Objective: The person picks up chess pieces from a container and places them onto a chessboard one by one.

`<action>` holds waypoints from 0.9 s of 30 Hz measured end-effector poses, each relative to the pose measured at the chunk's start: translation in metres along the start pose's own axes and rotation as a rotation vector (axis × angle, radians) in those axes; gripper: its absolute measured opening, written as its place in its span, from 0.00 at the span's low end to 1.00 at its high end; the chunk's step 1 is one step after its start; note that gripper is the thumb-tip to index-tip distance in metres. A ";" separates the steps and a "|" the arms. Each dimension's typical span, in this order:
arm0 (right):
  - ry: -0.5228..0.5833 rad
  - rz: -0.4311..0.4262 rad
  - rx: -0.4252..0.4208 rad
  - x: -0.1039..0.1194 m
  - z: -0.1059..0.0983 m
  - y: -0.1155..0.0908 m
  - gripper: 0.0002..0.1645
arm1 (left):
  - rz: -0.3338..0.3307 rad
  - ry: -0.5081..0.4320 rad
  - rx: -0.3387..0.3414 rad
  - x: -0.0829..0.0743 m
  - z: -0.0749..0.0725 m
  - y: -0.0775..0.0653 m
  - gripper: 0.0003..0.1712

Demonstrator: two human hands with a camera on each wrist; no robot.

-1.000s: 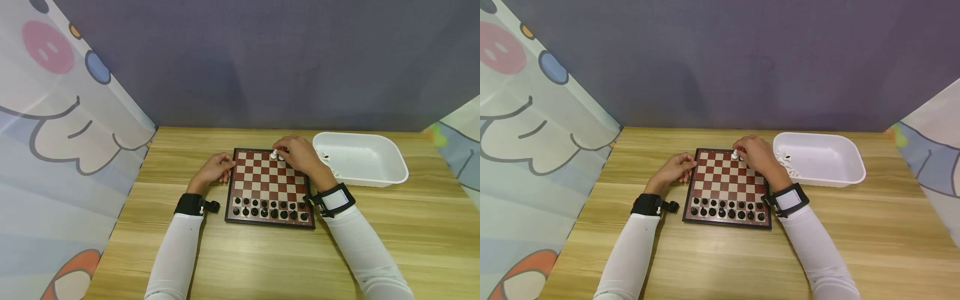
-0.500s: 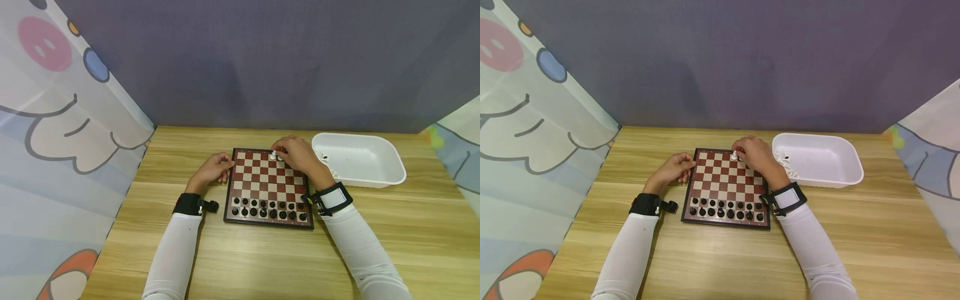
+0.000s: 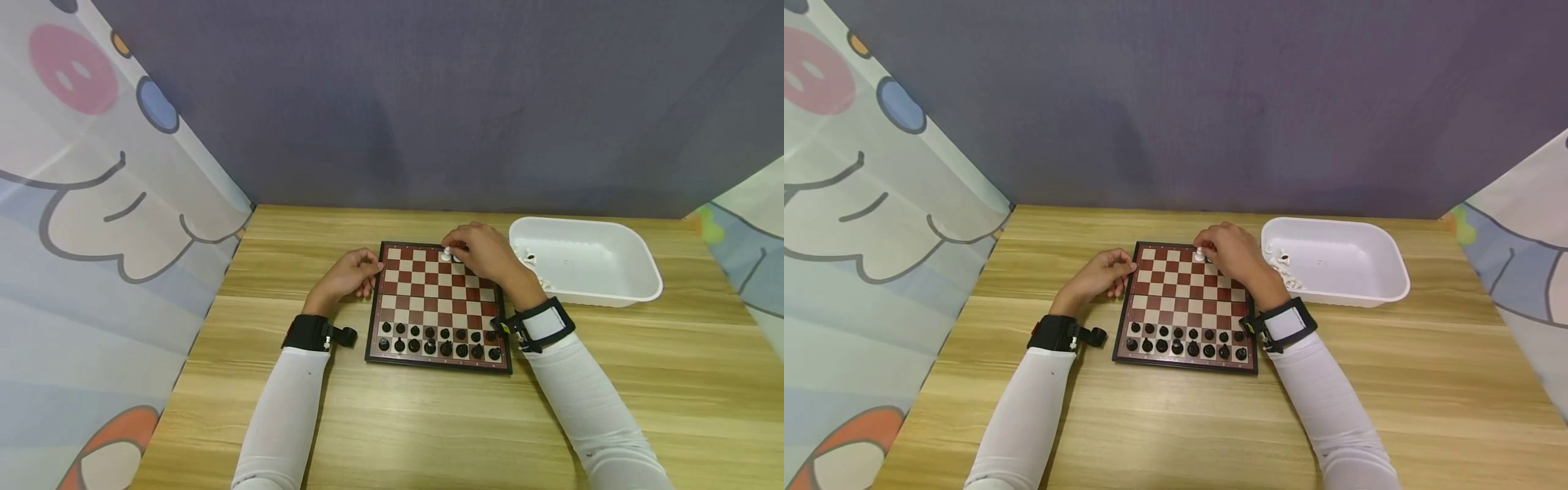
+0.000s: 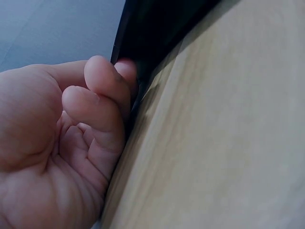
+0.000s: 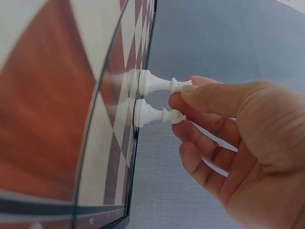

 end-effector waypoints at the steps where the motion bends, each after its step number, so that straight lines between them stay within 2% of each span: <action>1: 0.001 0.001 0.000 0.000 0.000 0.000 0.10 | 0.000 0.000 0.000 0.000 0.000 0.000 0.10; 20: 0.008 0.031 0.023 0.001 -0.004 -0.003 0.12 | -0.006 0.000 0.007 -0.002 0.002 0.000 0.13; 27: 0.032 0.052 0.019 0.001 -0.015 -0.007 0.14 | -0.005 -0.007 0.006 -0.003 0.002 -0.001 0.12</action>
Point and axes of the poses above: each hand's wrist, its own y-axis towards the middle knuckle, its own z-axis out of the palm, x = y × z, the point moved 8 cm from there along y, towards the middle knuckle, and after that the axes turned 8 degrees about y, right-handed, at the moved point
